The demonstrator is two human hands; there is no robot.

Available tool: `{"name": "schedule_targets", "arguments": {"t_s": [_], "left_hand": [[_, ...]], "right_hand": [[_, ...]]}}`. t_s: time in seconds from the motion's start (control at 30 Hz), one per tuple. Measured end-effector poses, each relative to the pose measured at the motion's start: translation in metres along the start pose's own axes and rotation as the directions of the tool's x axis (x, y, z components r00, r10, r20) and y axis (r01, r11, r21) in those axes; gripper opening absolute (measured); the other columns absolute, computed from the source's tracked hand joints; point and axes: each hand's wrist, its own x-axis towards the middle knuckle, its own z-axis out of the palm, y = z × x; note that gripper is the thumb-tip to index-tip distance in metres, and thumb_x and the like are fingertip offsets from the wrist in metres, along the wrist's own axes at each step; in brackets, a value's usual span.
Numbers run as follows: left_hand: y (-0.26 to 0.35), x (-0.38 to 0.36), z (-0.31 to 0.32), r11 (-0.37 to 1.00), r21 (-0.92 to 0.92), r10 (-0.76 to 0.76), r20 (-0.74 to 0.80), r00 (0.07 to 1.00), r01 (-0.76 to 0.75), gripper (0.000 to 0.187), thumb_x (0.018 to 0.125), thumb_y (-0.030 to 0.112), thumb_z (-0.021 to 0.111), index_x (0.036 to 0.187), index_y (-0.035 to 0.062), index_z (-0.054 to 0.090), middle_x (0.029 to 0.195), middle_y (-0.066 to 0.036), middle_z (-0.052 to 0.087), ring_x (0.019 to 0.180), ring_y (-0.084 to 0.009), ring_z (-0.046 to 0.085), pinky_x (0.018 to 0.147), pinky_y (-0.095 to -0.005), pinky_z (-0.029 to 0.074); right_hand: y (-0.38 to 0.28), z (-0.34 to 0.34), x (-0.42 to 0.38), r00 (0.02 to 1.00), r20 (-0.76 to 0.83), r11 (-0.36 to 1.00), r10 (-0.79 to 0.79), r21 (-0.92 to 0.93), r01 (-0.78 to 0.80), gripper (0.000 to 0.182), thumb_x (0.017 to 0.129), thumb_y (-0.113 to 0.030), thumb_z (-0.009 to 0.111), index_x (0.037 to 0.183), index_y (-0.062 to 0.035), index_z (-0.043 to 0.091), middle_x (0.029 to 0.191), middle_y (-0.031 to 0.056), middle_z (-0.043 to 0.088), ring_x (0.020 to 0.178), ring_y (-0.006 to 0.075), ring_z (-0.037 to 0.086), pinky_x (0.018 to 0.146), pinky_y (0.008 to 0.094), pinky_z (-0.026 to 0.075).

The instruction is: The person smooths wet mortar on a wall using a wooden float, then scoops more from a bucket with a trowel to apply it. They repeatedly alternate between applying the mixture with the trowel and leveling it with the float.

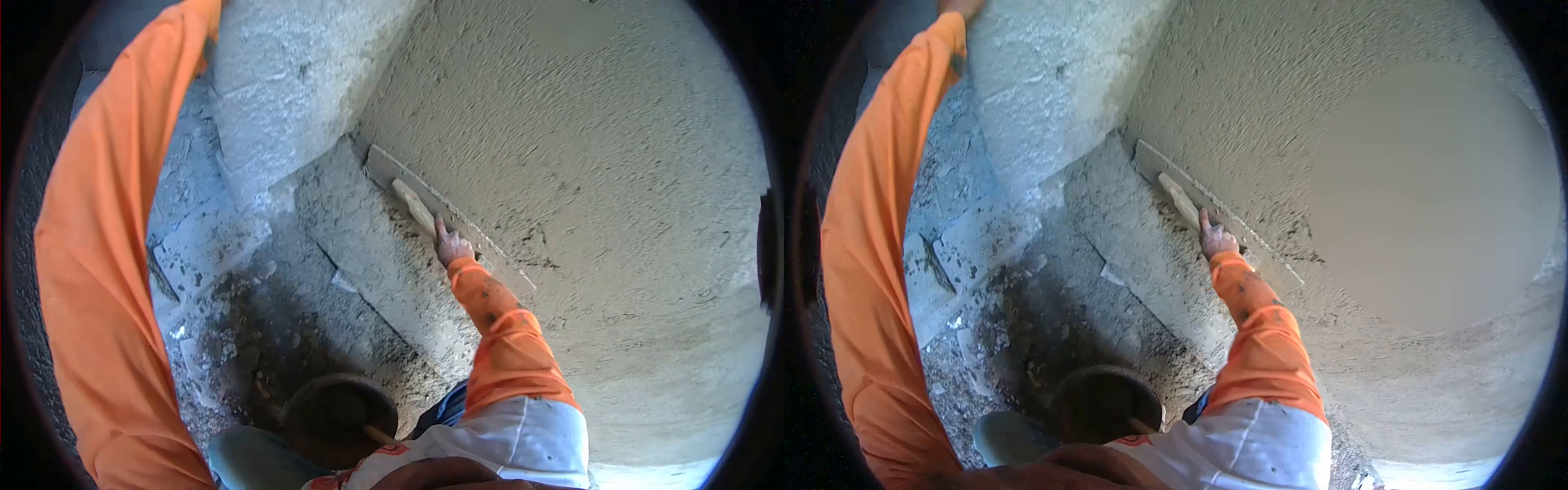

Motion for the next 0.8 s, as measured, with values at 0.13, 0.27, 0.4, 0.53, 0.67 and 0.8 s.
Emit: {"name": "schedule_targets", "arguments": {"t_s": [0.13,0.27,0.4,0.53,0.67,0.8], "left_hand": [[0.008,0.001,-0.006,0.993,-0.097,-0.055,0.14,0.989,0.069,0.072,0.073,0.06,0.058,0.113,0.0003,0.054,0.107,-0.025,0.057,0.106,-0.0377,0.052,0.09,-0.0388,0.04],[-0.022,0.025,0.01,0.995,0.093,-0.037,0.087,0.996,0.029,0.09,0.064,0.075,0.05,0.119,0.0041,0.053,0.117,-0.02,0.055,0.114,-0.0338,0.047,0.097,-0.0376,0.033],[-0.015,0.019,0.005,0.998,0.05,-0.05,0.047,0.998,0.048,0.085,0.064,0.074,0.052,0.115,0.006,0.056,0.113,-0.02,0.057,0.111,-0.0349,0.049,0.096,-0.0377,0.034],[-0.004,0.016,0.001,0.994,0.054,-0.097,0.06,0.993,0.094,0.081,0.065,0.071,0.055,0.112,0.0054,0.058,0.109,-0.02,0.059,0.108,-0.0351,0.052,0.094,-0.0381,0.037],[-0.011,0.018,0.005,0.993,0.091,-0.076,0.019,0.997,0.074,0.084,0.065,0.072,0.054,0.114,0.0037,0.057,0.112,-0.02,0.058,0.109,-0.0353,0.051,0.095,-0.0376,0.036],[-0.007,0.016,0.005,0.994,0.082,-0.076,0.014,0.997,0.074,0.089,0.065,0.074,0.054,0.118,0.0022,0.054,0.115,-0.02,0.056,0.111,-0.0358,0.049,0.096,-0.0377,0.034]], "right_hand": [[0.029,-0.149,-0.027,0.98,-0.197,0.999,0.017,0.053,-0.007,0.06,0.086,-0.026,0.045,0.139,-0.0218,0.017,0.108,0.0285,0.054,0.093,0.0385,0.059,0.079,0.0479,0.047],[0.063,-0.326,-0.056,0.882,-0.441,0.985,0.168,0.107,-0.134,0.063,0.084,-0.028,0.052,0.137,-0.017,0.021,0.097,0.0269,0.059,0.092,0.0401,0.058,0.08,0.0463,0.046],[0.097,-0.461,-0.101,0.608,-0.784,0.991,0.121,0.128,-0.032,0.057,0.083,-0.033,0.057,0.13,-0.0098,0.035,0.102,0.0264,0.058,0.097,0.0411,0.056,0.085,0.0421,0.044],[0.192,-0.591,-0.076,0.119,-0.987,0.994,0.108,0.104,-0.042,0.059,0.077,-0.043,0.062,0.116,-0.002,0.047,0.09,0.0226,0.062,0.081,0.0371,0.061,0.074,0.0404,0.048],[0.208,-0.63,-0.056,0.039,-0.969,0.966,0.245,0.247,0.079,0.054,0.077,-0.043,0.062,0.103,0.0028,0.052,0.077,0.0161,0.061,0.065,0.0256,0.061,0.06,0.0353,0.049],[0.134,-0.522,-0.021,-0.011,-0.941,0.917,0.338,0.327,0.229,0.041,0.081,-0.036,0.058,0.093,0.0033,0.053,0.066,0.0146,0.059,0.055,0.0262,0.059,0.052,0.0363,0.049]]}}
